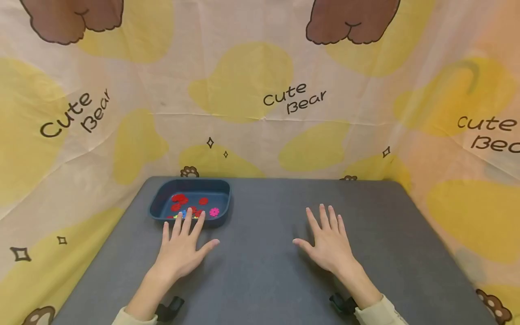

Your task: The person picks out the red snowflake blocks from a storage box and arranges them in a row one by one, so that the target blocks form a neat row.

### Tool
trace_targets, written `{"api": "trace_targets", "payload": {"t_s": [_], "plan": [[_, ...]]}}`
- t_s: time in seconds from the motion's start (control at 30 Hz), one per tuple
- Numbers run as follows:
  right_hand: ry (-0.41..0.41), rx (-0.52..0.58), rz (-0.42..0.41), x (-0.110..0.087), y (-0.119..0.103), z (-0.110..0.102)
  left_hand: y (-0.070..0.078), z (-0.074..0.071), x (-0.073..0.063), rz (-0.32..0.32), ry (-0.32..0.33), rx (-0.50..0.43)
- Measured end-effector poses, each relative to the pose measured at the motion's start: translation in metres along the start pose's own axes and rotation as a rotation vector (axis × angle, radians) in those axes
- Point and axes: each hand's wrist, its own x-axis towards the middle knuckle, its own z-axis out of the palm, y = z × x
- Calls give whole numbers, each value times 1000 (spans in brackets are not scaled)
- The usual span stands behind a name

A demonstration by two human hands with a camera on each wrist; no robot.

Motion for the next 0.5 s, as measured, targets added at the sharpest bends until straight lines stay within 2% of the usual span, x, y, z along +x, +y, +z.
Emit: {"api": "trace_targets", "payload": {"t_s": [0.1, 0.3, 0.5], "plan": [[-9, 18, -19, 7, -9, 2, -10, -2, -4, -7, 0, 4], [-30, 59, -45, 27, -26, 5, -30, -9, -9, -10, 51, 14], [-78, 124, -80, 47, -48, 7, -47, -13, -3, -3, 122, 13]]}}
